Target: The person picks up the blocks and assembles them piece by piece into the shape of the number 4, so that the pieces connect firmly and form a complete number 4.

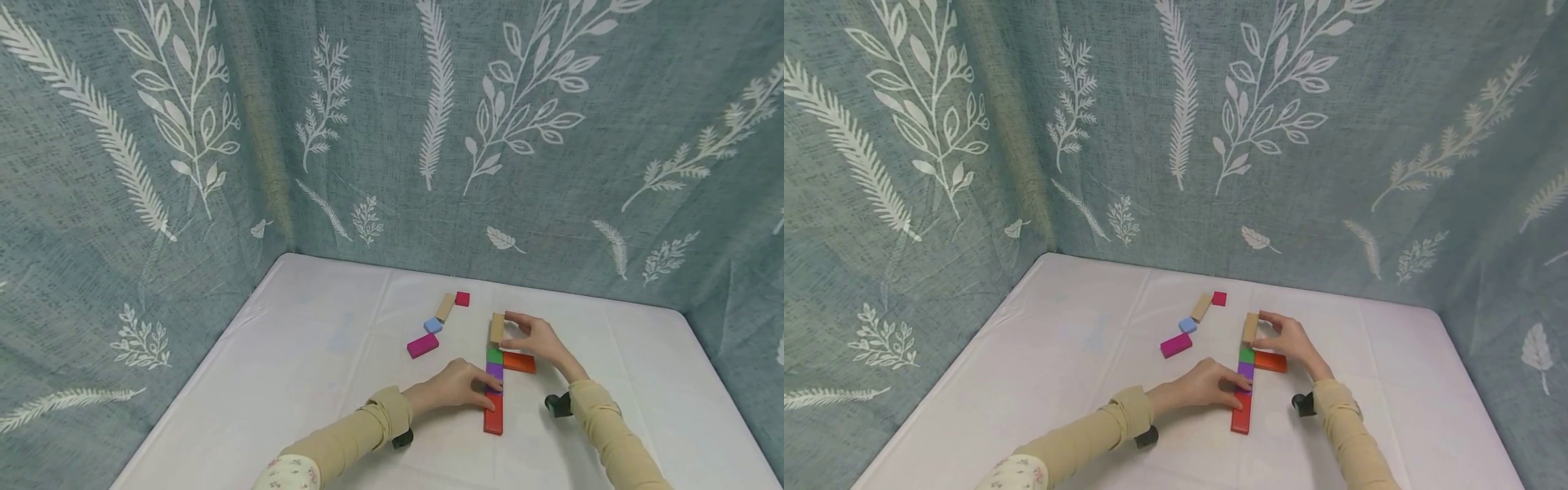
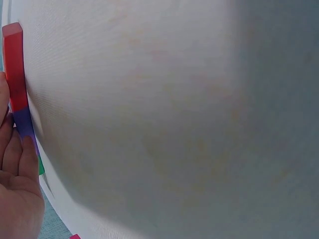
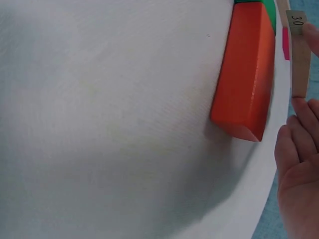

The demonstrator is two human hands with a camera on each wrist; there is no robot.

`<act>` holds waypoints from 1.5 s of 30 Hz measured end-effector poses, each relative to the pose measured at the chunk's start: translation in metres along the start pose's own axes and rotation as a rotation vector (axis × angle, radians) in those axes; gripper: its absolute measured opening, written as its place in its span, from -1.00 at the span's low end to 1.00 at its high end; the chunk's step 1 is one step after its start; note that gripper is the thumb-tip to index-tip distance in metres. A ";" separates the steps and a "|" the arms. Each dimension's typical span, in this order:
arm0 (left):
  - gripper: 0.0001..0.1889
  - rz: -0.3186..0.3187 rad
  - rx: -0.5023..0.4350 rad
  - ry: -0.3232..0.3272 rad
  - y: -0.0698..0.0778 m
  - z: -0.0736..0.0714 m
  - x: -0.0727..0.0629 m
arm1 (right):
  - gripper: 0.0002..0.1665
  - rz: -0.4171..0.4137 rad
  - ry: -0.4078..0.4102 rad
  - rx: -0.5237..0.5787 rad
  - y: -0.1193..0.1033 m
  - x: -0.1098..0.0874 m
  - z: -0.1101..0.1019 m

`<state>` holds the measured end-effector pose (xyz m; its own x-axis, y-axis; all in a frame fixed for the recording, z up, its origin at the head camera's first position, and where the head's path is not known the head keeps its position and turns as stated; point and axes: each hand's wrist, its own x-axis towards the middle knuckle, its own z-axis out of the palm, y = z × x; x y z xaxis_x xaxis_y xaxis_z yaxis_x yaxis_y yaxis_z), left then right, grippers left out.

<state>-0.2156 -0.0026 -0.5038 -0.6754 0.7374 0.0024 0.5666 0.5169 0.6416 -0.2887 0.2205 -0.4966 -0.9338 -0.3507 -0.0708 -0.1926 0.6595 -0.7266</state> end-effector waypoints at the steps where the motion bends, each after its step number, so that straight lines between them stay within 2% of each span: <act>1: -0.63 -0.001 -0.001 -0.001 0.000 0.000 0.000 | -0.14 0.004 0.001 -0.010 0.001 0.000 0.001; 20: -0.63 0.001 -0.006 0.005 -0.004 0.003 0.003 | -0.16 0.006 -0.011 0.000 0.006 0.002 0.007; 31: -0.64 0.032 -0.001 0.008 -0.003 0.001 0.003 | -0.14 -0.010 -0.022 0.002 0.008 0.002 0.007; 45: -0.64 0.019 0.006 0.000 -0.003 0.002 0.003 | -0.12 0.012 -0.036 -0.001 0.007 0.002 0.008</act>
<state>-0.2187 -0.0013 -0.5072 -0.6642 0.7474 0.0146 0.5825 0.5053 0.6367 -0.2892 0.2193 -0.5067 -0.9244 -0.3669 -0.1040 -0.1819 0.6641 -0.7252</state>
